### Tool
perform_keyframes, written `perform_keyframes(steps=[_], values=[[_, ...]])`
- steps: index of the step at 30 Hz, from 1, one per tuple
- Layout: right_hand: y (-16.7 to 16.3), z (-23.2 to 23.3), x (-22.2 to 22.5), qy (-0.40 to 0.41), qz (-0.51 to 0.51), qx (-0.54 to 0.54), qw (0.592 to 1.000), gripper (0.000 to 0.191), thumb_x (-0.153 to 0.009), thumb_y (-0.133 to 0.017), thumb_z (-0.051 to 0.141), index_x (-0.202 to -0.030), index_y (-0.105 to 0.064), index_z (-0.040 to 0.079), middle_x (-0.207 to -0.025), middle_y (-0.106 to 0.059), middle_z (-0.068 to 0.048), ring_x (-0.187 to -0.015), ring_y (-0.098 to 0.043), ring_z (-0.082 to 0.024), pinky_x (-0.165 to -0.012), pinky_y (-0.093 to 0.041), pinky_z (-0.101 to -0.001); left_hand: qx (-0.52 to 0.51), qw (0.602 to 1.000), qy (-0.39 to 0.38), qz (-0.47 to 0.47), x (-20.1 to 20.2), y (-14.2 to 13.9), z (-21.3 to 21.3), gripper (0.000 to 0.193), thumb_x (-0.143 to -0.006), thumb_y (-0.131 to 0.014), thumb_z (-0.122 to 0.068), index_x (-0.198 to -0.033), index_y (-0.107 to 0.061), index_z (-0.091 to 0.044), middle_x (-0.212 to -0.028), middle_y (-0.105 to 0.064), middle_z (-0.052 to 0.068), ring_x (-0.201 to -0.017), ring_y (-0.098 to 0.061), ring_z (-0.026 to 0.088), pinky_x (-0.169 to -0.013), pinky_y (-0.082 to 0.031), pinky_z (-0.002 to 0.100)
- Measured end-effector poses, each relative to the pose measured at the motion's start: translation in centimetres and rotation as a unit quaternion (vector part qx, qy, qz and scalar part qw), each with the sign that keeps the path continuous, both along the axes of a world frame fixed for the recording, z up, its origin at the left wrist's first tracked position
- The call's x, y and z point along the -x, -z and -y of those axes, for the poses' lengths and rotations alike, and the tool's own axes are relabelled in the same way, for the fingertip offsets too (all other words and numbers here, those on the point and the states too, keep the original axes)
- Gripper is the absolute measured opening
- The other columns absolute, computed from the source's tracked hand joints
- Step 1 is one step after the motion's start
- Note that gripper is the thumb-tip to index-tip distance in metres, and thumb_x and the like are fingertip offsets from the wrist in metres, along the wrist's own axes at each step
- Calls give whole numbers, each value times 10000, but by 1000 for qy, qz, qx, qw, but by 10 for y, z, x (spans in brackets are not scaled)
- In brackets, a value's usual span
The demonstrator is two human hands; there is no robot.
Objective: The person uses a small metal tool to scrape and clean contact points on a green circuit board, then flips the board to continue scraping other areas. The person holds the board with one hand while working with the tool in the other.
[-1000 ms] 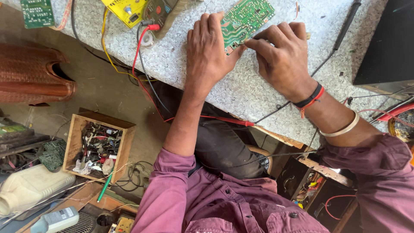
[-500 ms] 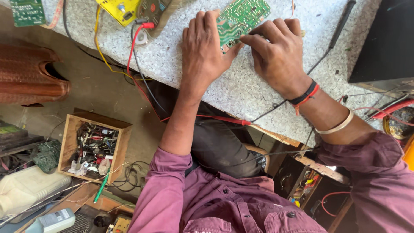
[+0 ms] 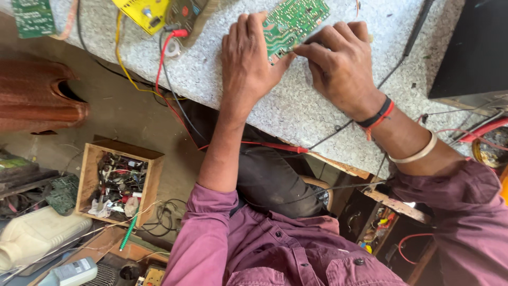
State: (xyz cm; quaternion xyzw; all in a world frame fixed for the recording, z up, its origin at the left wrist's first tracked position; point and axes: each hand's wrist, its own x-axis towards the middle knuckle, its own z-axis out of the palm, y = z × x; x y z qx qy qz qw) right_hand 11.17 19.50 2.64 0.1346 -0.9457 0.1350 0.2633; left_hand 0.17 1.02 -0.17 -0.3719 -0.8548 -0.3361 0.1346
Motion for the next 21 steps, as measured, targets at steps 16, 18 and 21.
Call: perform_keyframes(steps=[16, 18, 21], values=[[1, 0, -5, 0, 7, 16, 1000, 271, -910, -748, -2, -1111, -773, 178, -1005, -661, 32, -958, -596, -194, -938, -389, -396, 1, 1000, -4, 17, 1, 0, 1, 827, -767, -948, -413, -1334, -461, -57, -1155, -572, 99, -1104, -588, 293, -910, -444, 450], [0, 0, -6, 8, 0, 12, 1000, 265, -933, -744, -15, -1124, -769, 167, -1038, -673, 39, -968, -594, -190, -928, -390, -377, -3, 1000, 2, 2, 2, 0, 1, 826, -789, -939, -439, -1335, -456, -50, -1141, -567, 101, -1093, -588, 284, -904, -446, 446], [1, 0, -3, 8, -2, 9, 1000, 267, -940, -744, -17, -1139, -770, 160, -1045, -669, 34, -987, -594, -195, -933, -393, -369, 0, 1000, -1, -3, 2, 2, 1, 794, -809, -922, -432, -1330, -458, -52, -1129, -565, 106, -1083, -586, 285, -898, -443, 452]])
